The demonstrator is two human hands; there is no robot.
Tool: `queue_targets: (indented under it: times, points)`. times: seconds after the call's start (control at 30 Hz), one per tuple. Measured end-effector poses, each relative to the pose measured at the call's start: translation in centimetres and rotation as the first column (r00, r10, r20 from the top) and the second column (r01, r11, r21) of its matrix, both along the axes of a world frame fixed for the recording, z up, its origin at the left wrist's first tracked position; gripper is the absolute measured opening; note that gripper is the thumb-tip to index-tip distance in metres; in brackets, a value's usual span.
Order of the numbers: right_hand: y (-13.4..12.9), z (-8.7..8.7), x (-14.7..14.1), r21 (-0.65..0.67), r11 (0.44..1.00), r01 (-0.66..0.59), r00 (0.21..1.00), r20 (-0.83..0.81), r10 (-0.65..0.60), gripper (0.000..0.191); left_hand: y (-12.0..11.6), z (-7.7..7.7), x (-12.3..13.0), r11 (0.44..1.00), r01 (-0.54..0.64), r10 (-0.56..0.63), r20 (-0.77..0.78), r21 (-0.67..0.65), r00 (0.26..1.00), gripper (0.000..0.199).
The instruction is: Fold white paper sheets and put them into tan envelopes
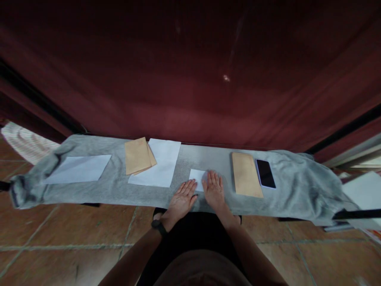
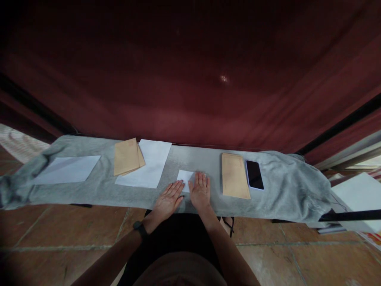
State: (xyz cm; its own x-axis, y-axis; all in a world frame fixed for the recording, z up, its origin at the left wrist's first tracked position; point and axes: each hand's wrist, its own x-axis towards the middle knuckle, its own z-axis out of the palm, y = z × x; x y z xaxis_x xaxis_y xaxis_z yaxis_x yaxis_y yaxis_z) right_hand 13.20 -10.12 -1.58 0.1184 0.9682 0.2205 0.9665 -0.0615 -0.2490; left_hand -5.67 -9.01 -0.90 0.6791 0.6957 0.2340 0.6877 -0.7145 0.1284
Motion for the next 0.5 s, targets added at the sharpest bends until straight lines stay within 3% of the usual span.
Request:
queue_targets:
  times: [0.07, 0.17, 0.23, 0.5]
  points:
    - [0.8, 0.6, -0.9, -0.038, 0.984, -0.171, 0.985, -0.032, 0.17, 0.055, 0.1, -0.1, 0.1, 1.0, 0.0, 0.0, -0.005, -0.008, 1.0, 0.051]
    - [1.9, 0.8, -2.4, -0.076, 0.901, -0.428, 0.9, -0.123, 0.417, 0.054, 0.3, -0.5, 0.1, 1.0, -0.005, 0.005, -0.017, -0.025, 1.0, 0.047]
    - [2.4, 0.5, -3.0, -0.085, 0.884, -0.459, 0.883, -0.157, 0.443, 0.054, 0.3, -0.7, 0.1, 1.0, -0.006, 0.005, -0.02, -0.025, 1.0, 0.044]
    - [3.3, 0.1, -2.4, -0.055, 0.905, -0.421, 0.902, -0.131, 0.412, 0.051, 0.3, -0.4, 0.0, 1.0, 0.001, -0.001, -0.039, 0.004, 0.999, 0.047]
